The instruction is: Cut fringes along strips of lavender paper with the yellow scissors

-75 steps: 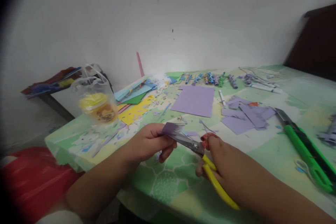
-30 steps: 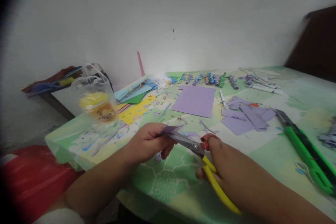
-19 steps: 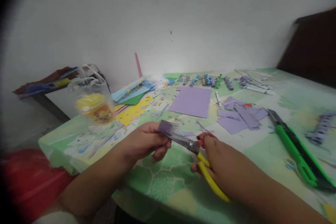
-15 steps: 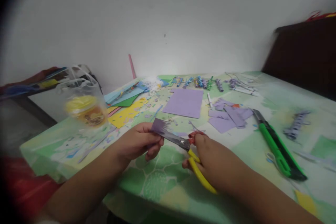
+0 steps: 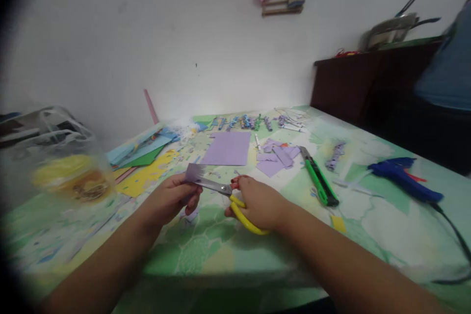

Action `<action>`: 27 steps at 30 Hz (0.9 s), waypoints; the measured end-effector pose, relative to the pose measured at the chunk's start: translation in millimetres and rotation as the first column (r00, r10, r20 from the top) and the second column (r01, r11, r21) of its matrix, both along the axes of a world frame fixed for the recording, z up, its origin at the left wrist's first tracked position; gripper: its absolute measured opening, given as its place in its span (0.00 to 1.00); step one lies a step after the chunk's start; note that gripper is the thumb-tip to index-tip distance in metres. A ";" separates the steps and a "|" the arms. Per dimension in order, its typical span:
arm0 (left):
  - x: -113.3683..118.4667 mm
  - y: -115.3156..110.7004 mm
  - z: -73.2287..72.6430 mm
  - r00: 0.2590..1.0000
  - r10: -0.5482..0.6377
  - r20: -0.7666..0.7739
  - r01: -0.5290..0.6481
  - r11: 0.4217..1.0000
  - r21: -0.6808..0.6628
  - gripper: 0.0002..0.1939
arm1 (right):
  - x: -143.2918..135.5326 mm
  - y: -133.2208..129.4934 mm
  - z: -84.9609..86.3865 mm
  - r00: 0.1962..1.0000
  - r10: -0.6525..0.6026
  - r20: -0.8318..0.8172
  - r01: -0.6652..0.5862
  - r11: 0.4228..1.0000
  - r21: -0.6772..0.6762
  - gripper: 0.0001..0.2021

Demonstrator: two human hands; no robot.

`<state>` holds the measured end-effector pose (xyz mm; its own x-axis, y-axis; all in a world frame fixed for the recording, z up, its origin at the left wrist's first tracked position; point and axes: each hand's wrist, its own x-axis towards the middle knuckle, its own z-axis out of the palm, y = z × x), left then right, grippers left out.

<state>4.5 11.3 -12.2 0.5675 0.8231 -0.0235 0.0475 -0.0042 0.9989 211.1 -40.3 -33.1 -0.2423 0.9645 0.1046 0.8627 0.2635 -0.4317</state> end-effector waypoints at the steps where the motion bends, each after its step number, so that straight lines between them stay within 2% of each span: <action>1: 0.4 -0.2 0.2 1.000 0.005 -0.005 -0.005 1.000 0.021 0.08 | 0.0 -0.2 -0.1 1.000 0.000 0.003 0.000 1.000 0.004 0.25; 6: 1.1 -0.9 0.3 0.999 0.022 -0.032 -0.018 0.993 0.118 0.08 | -0.3 -1.9 1.1 1.000 0.001 0.024 -0.002 1.000 0.018 0.19; 14: 3.0 -3.5 0.4 0.996 0.089 -0.018 -0.084 0.979 0.185 0.07 | 1.8 -0.1 -2.2 0.999 -0.018 0.041 0.017 0.999 0.031 0.18; 22: 5.1 0.5 -8.4 0.994 0.107 -0.008 -0.104 0.974 0.202 0.08 | 4.2 0.7 -4.0 1.000 -0.012 0.015 0.012 1.000 0.015 0.20; 27: 5.8 -0.3 -8.3 0.994 0.105 -0.007 -0.101 0.972 0.213 0.07 | 4.7 3.2 -7.0 1.000 -0.028 -0.014 0.028 1.000 -0.003 0.20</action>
